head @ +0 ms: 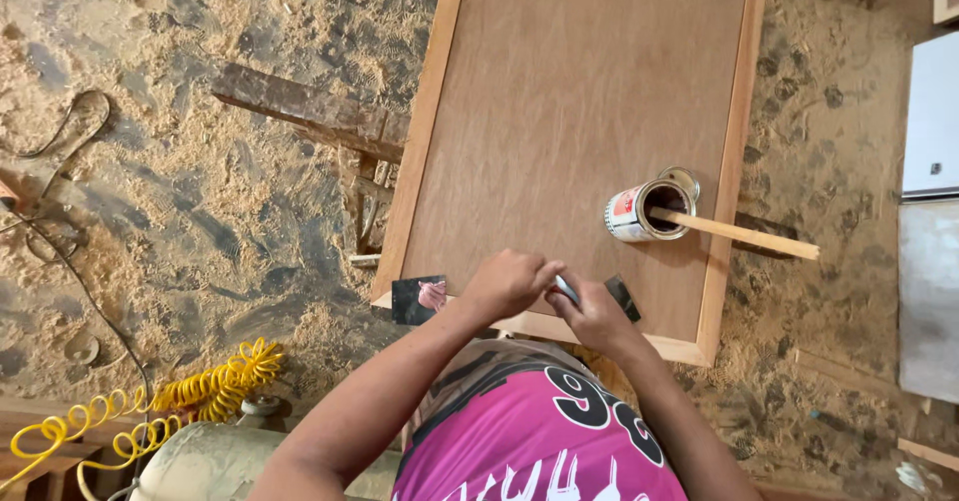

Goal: The person applies a pink compound from a tube to pieces of sandpaper and then rubs the compound onto the edges of a wooden frame.

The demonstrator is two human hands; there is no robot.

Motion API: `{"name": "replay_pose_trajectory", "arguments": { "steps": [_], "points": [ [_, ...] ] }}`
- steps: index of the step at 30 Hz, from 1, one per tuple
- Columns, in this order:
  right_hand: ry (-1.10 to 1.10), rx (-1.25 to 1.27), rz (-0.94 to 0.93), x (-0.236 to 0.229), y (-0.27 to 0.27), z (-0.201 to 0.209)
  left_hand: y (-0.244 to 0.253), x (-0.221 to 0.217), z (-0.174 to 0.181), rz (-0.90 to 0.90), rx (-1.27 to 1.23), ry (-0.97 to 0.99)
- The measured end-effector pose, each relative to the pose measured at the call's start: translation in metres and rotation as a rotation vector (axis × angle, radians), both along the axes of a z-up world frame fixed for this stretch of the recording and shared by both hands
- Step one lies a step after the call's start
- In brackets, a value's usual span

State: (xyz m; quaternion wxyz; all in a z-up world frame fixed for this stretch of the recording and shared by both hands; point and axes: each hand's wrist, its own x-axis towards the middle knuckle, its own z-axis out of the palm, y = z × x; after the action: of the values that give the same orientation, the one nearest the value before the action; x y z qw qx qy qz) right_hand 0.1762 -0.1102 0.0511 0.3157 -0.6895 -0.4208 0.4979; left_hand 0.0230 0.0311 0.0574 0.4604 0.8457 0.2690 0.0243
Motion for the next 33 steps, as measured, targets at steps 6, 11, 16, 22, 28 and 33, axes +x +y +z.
{"name": "replay_pose_trajectory", "arguments": {
  "steps": [6, 11, 16, 22, 28, 33],
  "points": [
    [0.194, -0.129, -0.047, -0.003, 0.021, 0.013, 0.014, -0.022, 0.000, -0.012, -0.173, -0.649],
    [0.050, -0.047, 0.079, -0.006, 0.030, 0.022, 0.011, -0.024, -0.004, 0.221, -0.243, -0.050],
    [-0.112, -0.084, 0.060, -0.008, 0.025, 0.020, -0.001, -0.018, -0.001, 0.300, -0.296, -0.259],
    [-0.058, -0.104, 0.004, -0.002, 0.014, 0.014, 0.000, -0.009, -0.020, 0.241, -0.361, -0.309],
    [-0.423, -0.009, -0.019, -0.001, 0.007, 0.039, -0.002, 0.027, -0.050, 0.372, -0.385, 0.035],
    [-0.120, 0.045, -0.138, 0.011, -0.010, 0.049, 0.001, 0.031, -0.074, 0.380, -1.345, -0.227]
  ]
}}
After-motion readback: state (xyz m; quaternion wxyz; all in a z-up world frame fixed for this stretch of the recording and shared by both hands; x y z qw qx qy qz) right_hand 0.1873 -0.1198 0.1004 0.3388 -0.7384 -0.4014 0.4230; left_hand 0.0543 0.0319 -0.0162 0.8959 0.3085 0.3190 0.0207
